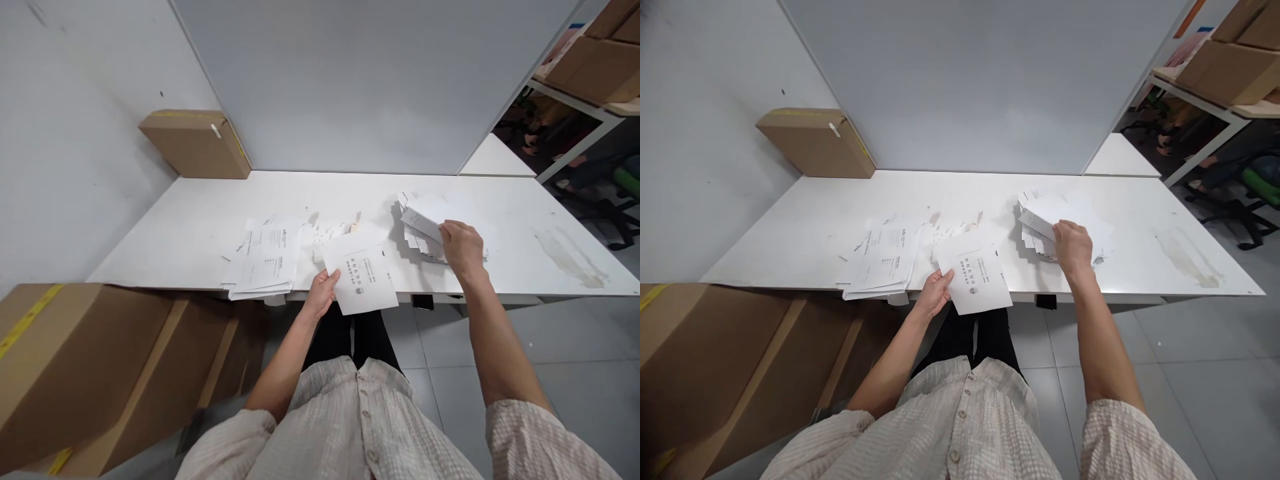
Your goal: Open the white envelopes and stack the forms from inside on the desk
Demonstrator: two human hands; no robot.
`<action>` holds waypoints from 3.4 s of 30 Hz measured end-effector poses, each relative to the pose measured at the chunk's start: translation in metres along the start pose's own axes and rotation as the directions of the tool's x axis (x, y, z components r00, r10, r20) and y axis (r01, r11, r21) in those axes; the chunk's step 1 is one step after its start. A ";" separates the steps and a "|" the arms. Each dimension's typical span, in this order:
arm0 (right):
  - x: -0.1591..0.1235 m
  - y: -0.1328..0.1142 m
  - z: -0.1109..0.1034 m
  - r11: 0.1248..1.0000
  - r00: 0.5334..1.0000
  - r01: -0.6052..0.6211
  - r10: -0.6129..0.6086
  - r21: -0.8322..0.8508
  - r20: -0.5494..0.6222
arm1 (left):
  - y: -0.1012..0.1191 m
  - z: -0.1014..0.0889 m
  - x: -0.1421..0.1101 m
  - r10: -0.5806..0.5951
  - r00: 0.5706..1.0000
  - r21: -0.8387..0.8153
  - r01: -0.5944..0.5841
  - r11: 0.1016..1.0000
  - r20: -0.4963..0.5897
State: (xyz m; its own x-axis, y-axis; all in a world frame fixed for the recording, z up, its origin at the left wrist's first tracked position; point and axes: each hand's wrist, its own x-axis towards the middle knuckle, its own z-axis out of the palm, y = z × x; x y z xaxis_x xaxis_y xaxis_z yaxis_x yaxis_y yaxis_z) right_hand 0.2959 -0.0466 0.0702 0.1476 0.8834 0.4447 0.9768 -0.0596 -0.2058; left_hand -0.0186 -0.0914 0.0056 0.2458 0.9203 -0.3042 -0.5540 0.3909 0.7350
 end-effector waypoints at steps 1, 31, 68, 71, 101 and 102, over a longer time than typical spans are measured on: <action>-0.003 -0.005 -0.009 1.000 0.996 0.023 -0.024 -0.017 -0.083 | 0.000 0.000 0.000 0.003 1.000 0.000 -0.003 1.000 0.000; -0.098 -0.118 0.064 0.670 0.896 -0.440 0.369 0.597 0.246 | -0.019 -0.009 0.004 0.141 0.989 0.247 -0.128 0.961 -0.037; -0.061 -0.117 0.037 -0.195 0.911 -0.249 0.284 0.949 0.298 | 0.043 -0.003 0.003 0.369 0.914 0.464 -0.404 0.789 0.169; -0.066 -0.120 0.038 -0.363 0.868 -0.220 0.352 0.905 0.352 | 0.022 -0.004 0.001 0.342 0.933 0.340 -0.358 0.869 0.110; -0.107 -0.047 -0.010 0.382 0.730 -0.563 -0.185 0.733 0.658 | 0.054 -0.020 0.011 0.027 0.961 0.801 -0.243 0.547 0.274; -0.112 -0.045 -0.013 0.388 0.707 -0.575 -0.206 0.720 0.676 | 0.058 -0.018 0.009 -0.022 0.961 0.827 -0.226 0.515 0.276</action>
State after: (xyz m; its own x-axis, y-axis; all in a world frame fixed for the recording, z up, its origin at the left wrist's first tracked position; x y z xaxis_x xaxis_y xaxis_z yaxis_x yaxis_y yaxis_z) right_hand 0.2371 -0.1484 0.0411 -0.2020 0.9514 -0.2325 0.1819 -0.1968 -0.9634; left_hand -0.0632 -0.0602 0.0342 0.4680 0.8723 -0.1413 0.3166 -0.0163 0.9484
